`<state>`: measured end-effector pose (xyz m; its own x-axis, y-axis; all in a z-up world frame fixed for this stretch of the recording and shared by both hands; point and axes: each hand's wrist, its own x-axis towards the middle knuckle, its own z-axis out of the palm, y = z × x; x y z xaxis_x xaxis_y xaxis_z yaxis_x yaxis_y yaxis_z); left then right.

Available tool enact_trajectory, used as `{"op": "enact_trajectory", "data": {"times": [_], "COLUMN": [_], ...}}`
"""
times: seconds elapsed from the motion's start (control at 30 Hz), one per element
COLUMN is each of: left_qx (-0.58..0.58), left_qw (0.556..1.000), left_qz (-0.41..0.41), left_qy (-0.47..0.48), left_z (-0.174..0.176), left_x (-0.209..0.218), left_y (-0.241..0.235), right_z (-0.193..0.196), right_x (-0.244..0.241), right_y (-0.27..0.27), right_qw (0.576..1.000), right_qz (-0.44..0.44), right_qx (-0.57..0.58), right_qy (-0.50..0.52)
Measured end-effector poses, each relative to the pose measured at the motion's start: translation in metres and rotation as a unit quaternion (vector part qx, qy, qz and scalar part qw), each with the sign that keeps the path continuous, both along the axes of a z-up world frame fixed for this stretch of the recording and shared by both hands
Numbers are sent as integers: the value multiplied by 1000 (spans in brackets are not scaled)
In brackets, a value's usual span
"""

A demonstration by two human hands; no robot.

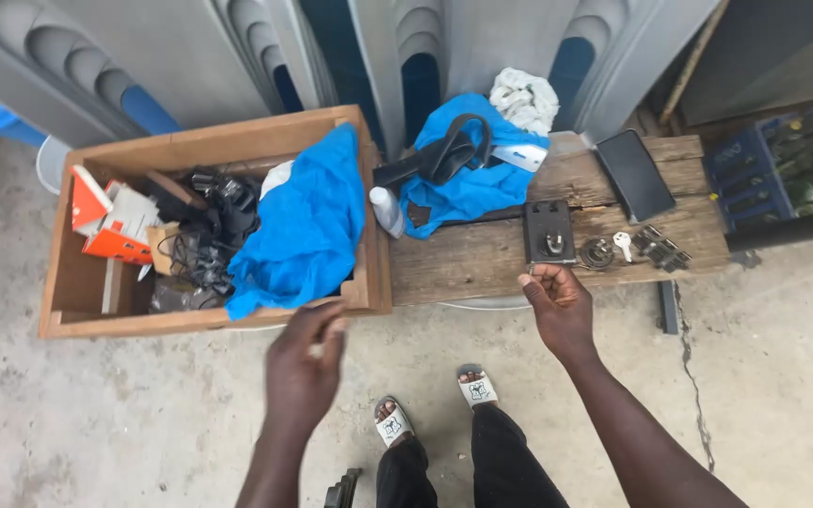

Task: Inspecting and assembling a lock cylinder into its housing to check for proper fit and function.

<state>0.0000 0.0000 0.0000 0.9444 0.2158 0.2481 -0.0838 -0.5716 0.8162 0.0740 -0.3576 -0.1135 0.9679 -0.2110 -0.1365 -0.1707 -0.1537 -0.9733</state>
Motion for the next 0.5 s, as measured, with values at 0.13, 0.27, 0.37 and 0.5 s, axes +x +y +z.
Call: {"op": "enact_trajectory", "data": {"times": [0.13,0.27,0.37,0.5], "left_qx": [91,70,62,47], "left_qw": [988,986,988,986], "left_qz": [-125,-137,-120,-123], "left_qy": [23,65,78,102], "left_z": [-23,-26,-30,-52], "left_x": [63,91,108,114], "left_y": [-63,-97,-111,-125], "right_z": [1,9,18,32], "right_x": [-11,-27,-29,-43], "right_y": [0,-11,-19,-33], "right_qw": [999,996,996,995], "right_qz": [-45,-80,-92,-85], "right_qx": [15,19,18,24], "right_qy": [-1,17,15,53]}}
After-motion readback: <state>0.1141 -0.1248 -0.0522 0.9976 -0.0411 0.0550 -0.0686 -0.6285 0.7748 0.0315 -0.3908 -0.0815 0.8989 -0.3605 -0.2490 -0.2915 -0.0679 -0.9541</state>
